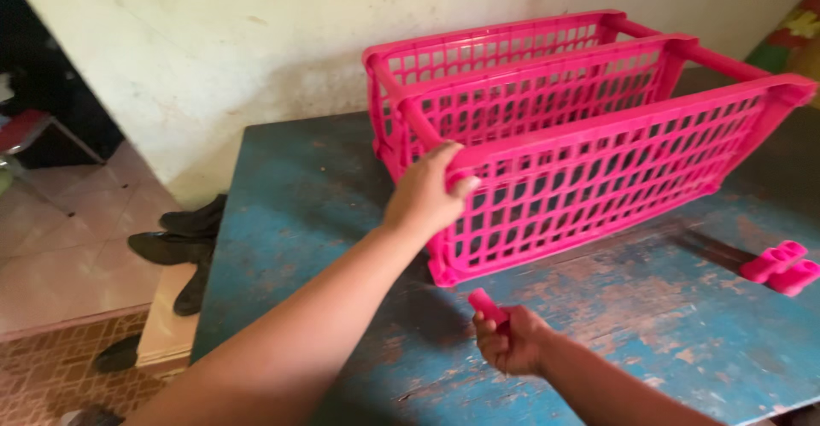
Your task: The person disassembles a pink plastic three-tier rack by hand. They remove the feet, separate the shelves from the side frames, and place the detached parts on the table.
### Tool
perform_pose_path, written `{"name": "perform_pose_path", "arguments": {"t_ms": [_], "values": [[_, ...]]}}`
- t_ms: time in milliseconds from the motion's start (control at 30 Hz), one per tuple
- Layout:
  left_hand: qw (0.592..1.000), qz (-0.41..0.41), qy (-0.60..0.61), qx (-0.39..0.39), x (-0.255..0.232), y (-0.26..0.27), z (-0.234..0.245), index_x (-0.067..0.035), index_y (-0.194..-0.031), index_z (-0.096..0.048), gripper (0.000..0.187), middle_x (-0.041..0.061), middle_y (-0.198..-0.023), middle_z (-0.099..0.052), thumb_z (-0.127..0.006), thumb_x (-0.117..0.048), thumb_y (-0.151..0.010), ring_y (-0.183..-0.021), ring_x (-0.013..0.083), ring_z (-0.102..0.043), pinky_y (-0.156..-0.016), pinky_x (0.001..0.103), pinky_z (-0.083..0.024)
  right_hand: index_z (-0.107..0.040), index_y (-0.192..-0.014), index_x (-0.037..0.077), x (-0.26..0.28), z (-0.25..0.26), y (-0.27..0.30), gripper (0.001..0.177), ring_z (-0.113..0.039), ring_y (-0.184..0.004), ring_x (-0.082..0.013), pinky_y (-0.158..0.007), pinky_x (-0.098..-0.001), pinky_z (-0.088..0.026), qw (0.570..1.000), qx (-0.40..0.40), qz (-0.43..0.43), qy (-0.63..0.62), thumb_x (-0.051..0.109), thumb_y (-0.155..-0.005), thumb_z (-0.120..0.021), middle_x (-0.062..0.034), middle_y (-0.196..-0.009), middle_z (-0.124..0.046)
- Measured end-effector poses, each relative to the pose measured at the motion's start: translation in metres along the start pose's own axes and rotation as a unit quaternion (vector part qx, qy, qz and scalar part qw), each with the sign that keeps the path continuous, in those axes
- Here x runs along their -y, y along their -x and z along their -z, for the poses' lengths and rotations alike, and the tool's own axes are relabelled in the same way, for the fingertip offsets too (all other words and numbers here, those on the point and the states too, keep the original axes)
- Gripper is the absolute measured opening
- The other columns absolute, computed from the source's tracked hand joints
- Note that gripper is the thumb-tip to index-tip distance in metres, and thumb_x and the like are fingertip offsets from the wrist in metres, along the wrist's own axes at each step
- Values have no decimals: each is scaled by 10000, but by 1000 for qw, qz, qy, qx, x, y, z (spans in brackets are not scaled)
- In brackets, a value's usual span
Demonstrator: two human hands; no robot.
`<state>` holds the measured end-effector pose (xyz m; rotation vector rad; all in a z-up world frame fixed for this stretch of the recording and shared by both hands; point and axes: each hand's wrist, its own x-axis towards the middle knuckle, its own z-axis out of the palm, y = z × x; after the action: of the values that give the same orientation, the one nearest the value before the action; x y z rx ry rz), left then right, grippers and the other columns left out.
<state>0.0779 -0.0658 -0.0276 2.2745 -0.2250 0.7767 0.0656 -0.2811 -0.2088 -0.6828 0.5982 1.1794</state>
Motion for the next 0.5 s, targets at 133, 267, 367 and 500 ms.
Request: {"name": "perform_pose_path", "arguments": {"t_ms": [133, 267, 367, 500], "values": [[1000, -5, -6, -4, 16, 2, 4, -16, -1369, -584, 619, 207, -1401, -616, -759, -356, -882, -1304, 362, -588, -1096, 420, -457, -555, -828, 76, -12, 18, 20, 450, -317, -456, -96, -387, -234, -277, 1000, 2, -5, 27, 371, -1077, -324, 11, -591, -442], [1000, -13, -1, 4, 17, 4, 5, -9, -1383, -567, 632, 214, -1430, -587, -748, -370, -897, -1321, 363, -568, -1099, 423, -447, -547, -838, 80, -6, 8, 46, 514, -319, -469, -88, -396, -235, -283, 996, 6, 44, 71, 435, -1080, -264, 19, -588, -429], [1000, 7, -3, 20, 14, 6, 8, -19, -1389, -553, 637, 196, -1447, -566, -718, -393, -900, -1304, 359, -559, -1060, 429, -446, -535, -838, 79, 2, -13, 68, 611, -311, -479, -93, -417, -244, -299, 988, 21, 98, 118, 524, -1054, -176, 23, -576, -411], [999, -7, -35, 10, 7, 5, 12, -42, -1387, -566, 624, 170, -1422, -594, -721, -398, -899, -1305, 360, -573, -1086, 448, -445, -545, -897, 73, 10, -40, 98, 623, -340, -500, -90, -443, -244, -343, 970, 64, 177, 152, 551, -1054, -179, 16, -614, -454]]}}
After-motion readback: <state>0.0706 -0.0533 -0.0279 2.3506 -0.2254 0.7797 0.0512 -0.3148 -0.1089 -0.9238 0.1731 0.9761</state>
